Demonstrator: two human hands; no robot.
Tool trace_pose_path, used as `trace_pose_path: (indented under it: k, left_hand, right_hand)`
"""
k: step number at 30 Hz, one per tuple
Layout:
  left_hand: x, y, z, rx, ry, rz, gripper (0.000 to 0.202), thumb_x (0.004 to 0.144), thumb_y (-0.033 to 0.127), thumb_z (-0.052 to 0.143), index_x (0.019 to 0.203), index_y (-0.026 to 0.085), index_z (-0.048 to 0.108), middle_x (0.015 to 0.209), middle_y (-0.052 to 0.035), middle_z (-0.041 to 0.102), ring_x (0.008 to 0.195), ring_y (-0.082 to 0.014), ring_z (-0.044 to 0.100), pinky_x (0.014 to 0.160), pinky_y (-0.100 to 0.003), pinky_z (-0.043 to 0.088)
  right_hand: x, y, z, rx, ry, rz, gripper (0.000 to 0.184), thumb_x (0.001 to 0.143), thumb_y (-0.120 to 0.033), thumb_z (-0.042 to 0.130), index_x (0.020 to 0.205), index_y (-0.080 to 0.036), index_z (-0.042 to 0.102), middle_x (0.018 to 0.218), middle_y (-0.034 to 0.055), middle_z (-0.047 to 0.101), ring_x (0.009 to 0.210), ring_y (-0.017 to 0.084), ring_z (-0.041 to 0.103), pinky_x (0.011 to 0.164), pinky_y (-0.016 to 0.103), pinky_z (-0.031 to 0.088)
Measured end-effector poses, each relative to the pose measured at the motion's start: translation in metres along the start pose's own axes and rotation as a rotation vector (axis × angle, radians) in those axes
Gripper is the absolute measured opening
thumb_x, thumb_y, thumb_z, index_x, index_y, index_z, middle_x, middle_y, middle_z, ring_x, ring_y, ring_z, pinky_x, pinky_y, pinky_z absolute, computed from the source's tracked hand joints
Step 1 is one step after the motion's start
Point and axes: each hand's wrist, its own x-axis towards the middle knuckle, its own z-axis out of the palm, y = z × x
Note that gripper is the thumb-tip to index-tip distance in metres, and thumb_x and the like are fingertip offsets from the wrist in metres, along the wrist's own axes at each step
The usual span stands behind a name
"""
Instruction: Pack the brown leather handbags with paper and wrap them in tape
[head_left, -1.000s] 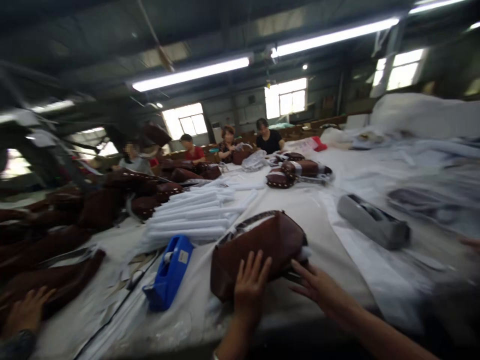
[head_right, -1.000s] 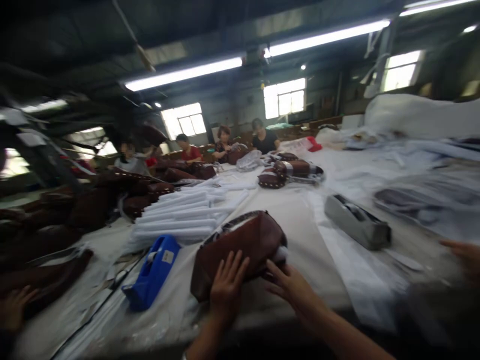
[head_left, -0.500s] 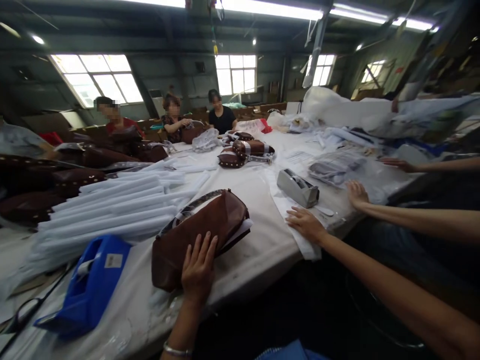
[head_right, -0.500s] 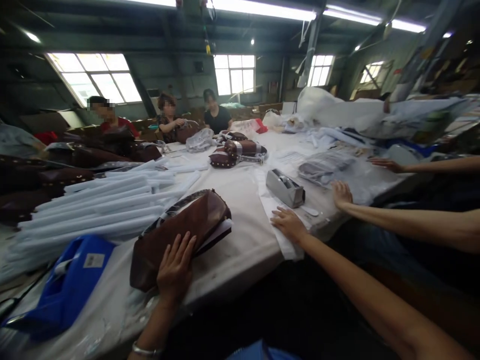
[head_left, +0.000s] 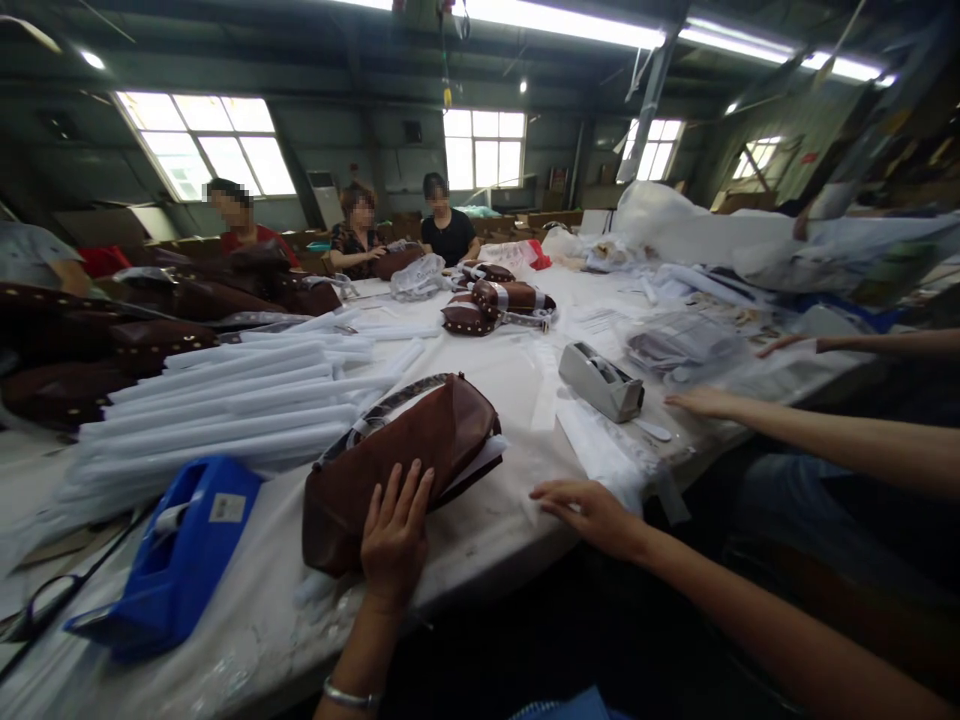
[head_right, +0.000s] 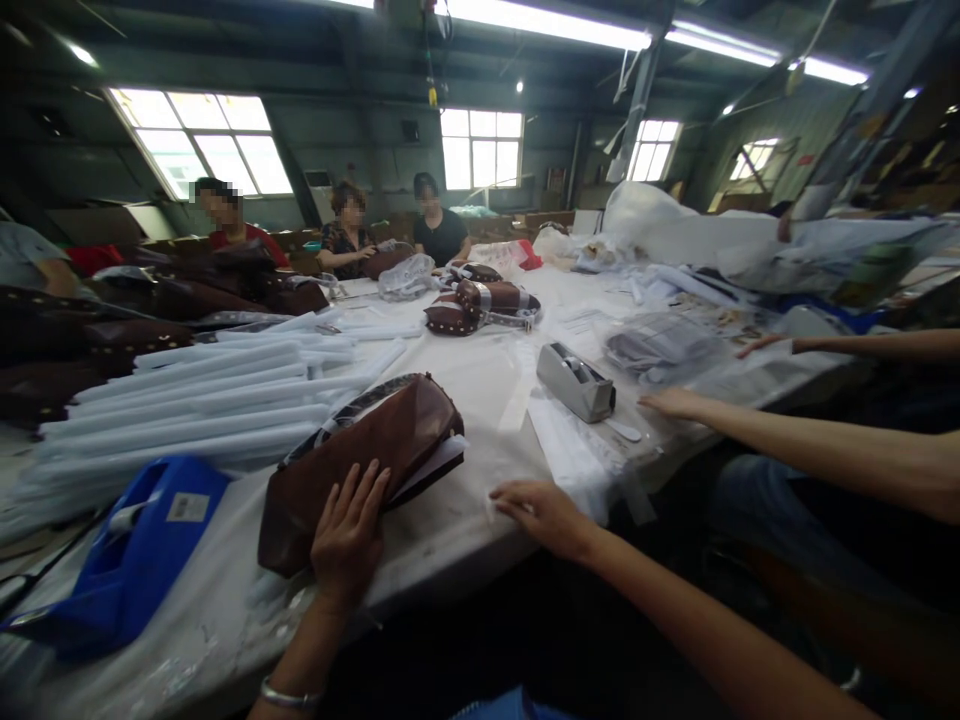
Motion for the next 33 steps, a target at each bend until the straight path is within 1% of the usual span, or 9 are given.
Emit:
trace_pose_path:
  k: [3,9,15,19,22,25,28,30,33]
  left_hand:
    - [0.0,0.0,0.0,0.004,0.017,0.004,0.077,0.087,-0.002,0.039,0.156,0.028,0.025,0.149,-0.0024,0.05,0.145,-0.0238,0.036,0.121,-0.046,0.029]
    - [0.002,-0.001,-0.003,-0.009,0.038,-0.016,0.077,0.086,-0.003,0.04,0.155,0.027,0.026,0.146,-0.0029,0.054,0.144,-0.0242,0.037,0.119,-0.048,0.033]
    - [0.019,-0.013,-0.015,-0.071,0.127,-0.149,0.067,0.092,0.006,0.049,0.153,0.026,0.033,0.144,-0.0055,0.057,0.141,-0.0259,0.044,0.116,-0.049,0.039]
    - [0.034,-0.025,-0.026,-0.066,0.193,-0.25,0.066,0.092,0.011,0.057,0.152,0.027,0.035,0.145,-0.0054,0.056,0.137,-0.0246,0.049,0.113,-0.043,0.043]
    - [0.041,-0.027,-0.027,-0.041,0.199,-0.279,0.068,0.092,0.011,0.059,0.153,0.027,0.034,0.146,-0.0055,0.055,0.137,-0.0241,0.049,0.113,-0.041,0.044]
    - [0.043,-0.022,-0.023,-0.01,0.195,-0.276,0.067,0.093,0.01,0.057,0.153,0.026,0.033,0.145,-0.0062,0.055,0.138,-0.0244,0.048,0.113,-0.043,0.043]
    - [0.044,-0.011,-0.015,0.02,0.167,-0.214,0.066,0.092,0.006,0.054,0.153,0.023,0.034,0.142,-0.0061,0.059,0.138,-0.0248,0.048,0.113,-0.044,0.043]
    - [0.043,0.0,-0.008,0.025,0.136,-0.163,0.065,0.092,0.002,0.049,0.152,0.023,0.036,0.14,-0.0051,0.06,0.139,-0.0251,0.046,0.114,-0.045,0.042]
    - [0.038,0.026,0.007,0.001,0.061,-0.087,0.064,0.092,-0.002,0.04,0.149,0.025,0.04,0.142,-0.0015,0.058,0.142,-0.0249,0.042,0.117,-0.047,0.037]
  right_hand:
    - [-0.014,-0.009,0.006,0.042,-0.097,0.011,0.032,0.097,-0.046,0.052,0.108,-0.028,0.076,0.117,0.0024,0.074,0.113,0.023,0.067,0.102,0.037,0.052]
    - [0.028,0.018,0.007,-0.157,0.239,0.068,0.05,0.1,-0.052,0.039,0.13,-0.022,0.065,0.137,0.0088,0.063,0.132,0.026,0.054,0.115,0.044,0.039]
    - [0.105,0.062,0.044,-0.534,-0.011,0.259,0.087,0.095,-0.066,0.037,0.15,0.001,0.035,0.158,0.0256,0.028,0.151,0.036,0.017,0.123,0.053,0.015]
    - [0.162,0.073,0.052,-0.381,-0.107,0.067,0.08,0.092,-0.066,0.045,0.15,-0.01,0.042,0.16,0.0173,0.027,0.151,0.031,0.018,0.124,0.05,0.007]
    - [0.201,0.075,0.053,-0.224,-0.092,-0.036,0.069,0.086,-0.065,0.057,0.139,-0.02,0.058,0.152,0.0085,0.046,0.145,0.026,0.036,0.123,0.041,0.02]
    - [0.219,0.077,0.053,-0.051,0.102,-0.023,0.065,0.096,-0.065,0.037,0.137,-0.02,0.06,0.145,0.0093,0.055,0.138,0.026,0.047,0.117,0.043,0.035]
    - [0.209,0.08,0.046,0.093,0.375,0.061,0.079,0.101,-0.057,-0.002,0.15,-0.013,0.042,0.15,0.0158,0.048,0.138,0.027,0.046,0.11,0.049,0.045]
    - [0.192,0.078,0.033,0.245,0.56,0.059,0.075,0.102,-0.058,0.003,0.15,-0.014,0.039,0.15,0.016,0.049,0.136,0.027,0.049,0.105,0.048,0.049]
    - [0.17,0.06,0.002,0.375,0.782,-0.054,0.055,0.101,-0.056,0.034,0.142,-0.023,0.051,0.145,0.0089,0.055,0.133,0.025,0.051,0.108,0.048,0.047]
